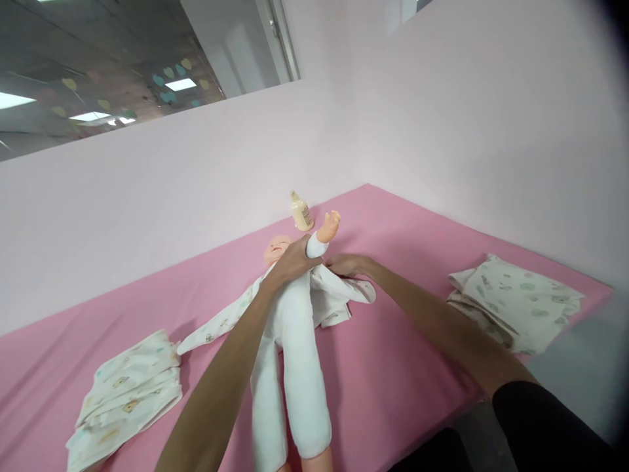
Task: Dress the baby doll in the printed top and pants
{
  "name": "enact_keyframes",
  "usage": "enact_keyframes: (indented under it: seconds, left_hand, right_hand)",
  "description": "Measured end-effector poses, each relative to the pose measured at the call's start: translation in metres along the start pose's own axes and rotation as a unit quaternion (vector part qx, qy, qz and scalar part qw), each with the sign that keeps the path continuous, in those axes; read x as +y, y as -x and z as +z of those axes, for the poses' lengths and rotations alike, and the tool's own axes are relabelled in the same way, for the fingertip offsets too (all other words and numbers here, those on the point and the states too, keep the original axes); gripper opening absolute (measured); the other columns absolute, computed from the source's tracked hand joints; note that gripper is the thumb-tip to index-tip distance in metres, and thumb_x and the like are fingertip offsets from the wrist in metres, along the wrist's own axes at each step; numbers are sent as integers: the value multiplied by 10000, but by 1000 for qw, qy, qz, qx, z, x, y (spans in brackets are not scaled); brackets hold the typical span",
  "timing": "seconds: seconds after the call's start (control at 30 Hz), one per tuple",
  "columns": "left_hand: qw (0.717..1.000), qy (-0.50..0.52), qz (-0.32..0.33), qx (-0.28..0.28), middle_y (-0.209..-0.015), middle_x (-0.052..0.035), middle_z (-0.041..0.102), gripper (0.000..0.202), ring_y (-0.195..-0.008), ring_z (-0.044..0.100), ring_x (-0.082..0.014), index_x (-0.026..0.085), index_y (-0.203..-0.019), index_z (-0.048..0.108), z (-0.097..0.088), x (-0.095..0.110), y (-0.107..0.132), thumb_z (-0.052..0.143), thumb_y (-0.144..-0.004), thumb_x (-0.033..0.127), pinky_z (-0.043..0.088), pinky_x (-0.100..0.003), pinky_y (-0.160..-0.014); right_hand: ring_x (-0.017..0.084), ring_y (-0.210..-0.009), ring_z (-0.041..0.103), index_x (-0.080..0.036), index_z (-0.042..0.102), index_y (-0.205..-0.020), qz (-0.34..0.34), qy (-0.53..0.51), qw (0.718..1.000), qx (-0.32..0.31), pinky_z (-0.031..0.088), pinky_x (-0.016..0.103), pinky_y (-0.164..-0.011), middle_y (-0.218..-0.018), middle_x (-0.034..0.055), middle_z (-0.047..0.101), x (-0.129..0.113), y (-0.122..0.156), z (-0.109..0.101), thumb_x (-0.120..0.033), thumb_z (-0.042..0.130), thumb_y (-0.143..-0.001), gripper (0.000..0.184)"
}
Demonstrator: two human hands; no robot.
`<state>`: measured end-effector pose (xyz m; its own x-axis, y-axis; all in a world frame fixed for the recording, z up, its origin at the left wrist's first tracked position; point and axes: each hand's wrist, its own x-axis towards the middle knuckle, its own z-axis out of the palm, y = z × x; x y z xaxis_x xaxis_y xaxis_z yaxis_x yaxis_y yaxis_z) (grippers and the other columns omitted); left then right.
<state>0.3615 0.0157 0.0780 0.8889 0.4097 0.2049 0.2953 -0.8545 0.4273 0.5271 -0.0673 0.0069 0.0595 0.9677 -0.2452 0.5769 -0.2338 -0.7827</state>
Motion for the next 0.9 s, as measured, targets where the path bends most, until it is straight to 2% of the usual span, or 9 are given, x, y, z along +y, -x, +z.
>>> enact_keyframes:
  seconds: [0.13,0.23,0.37,0.43,0.5,0.63,0.77,0.83,0.9]
  left_hand:
    - [1000,9,-14,-3,-897,-13,606,244,-785,555,-179,187,-953,517,-2,1,2,583,-762,324,388,-277,-638]
    - [999,26,-17,-9,-948,-21,633,279,-823,576,-192,187,-1004,531,-5,5,6,586,-775,337,407,-281,-671]
    - [999,26,-26,-15,-951,-12,656,286,-827,591,-200,199,-1027,550,-11,15,10,591,-779,336,404,-276,-668]
    - [999,18,-29,-17,-930,-7,657,272,-820,594,-199,204,-1021,556,-12,19,12,591,-774,313,398,-273,-660]
    - [999,11,-31,-19,-908,-3,654,249,-814,595,-197,205,-997,557,-12,22,13,593,-770,299,395,-273,-656]
    - [999,25,-31,-27,-955,-5,653,257,-848,593,-196,204,-1000,554,-9,19,11,598,-762,292,403,-277,-672]
    - [998,38,-34,-24,-1008,-14,655,311,-877,594,-198,199,-1050,557,-6,14,10,602,-757,293,409,-282,-687]
    - [999,38,-31,-23,-1011,-13,655,309,-879,595,-197,199,-1050,558,-5,12,9,601,-760,301,408,-282,-688]
    - [998,41,-30,-23,-1021,-12,655,316,-883,597,-198,203,-1055,559,-5,11,9,604,-761,309,411,-284,-690]
  right_hand:
    - [141,-626,562,-167,642,-814,-63,100,993,9,417,242,-562,-726,39,640,0,-1,-2,-300,565,-880,167]
    - [175,-680,604,-157,629,-859,-47,191,974,110,438,271,-613,-821,75,674,9,2,-21,-315,486,-935,226]
    - [320,-1029,573,-94,595,-1059,-39,274,926,256,390,419,-856,-1097,239,635,26,11,-45,-145,353,-948,271]
    - [345,-1140,510,-87,593,-1096,-66,333,888,309,322,462,-940,-1141,256,619,31,11,-45,-91,298,-940,334]
    - [346,-1176,486,-91,603,-1105,-80,355,872,327,285,468,-977,-1146,246,623,34,8,-38,-96,279,-949,359]
    - [317,-1150,531,-122,554,-1229,-43,283,915,285,333,426,-964,-1200,200,628,37,-5,-19,-223,406,-953,329]
    - [241,-998,618,-138,432,-1373,-14,226,942,246,444,307,-798,-1180,138,661,40,-15,-13,-455,532,-905,574]
    - [206,-891,638,-155,498,-1310,-5,211,951,224,453,267,-719,-1117,104,688,40,-16,-15,-485,581,-863,562]
    - [194,-829,633,-174,594,-1168,2,214,952,220,449,263,-699,-1044,82,701,37,-16,-18,-423,592,-853,401]
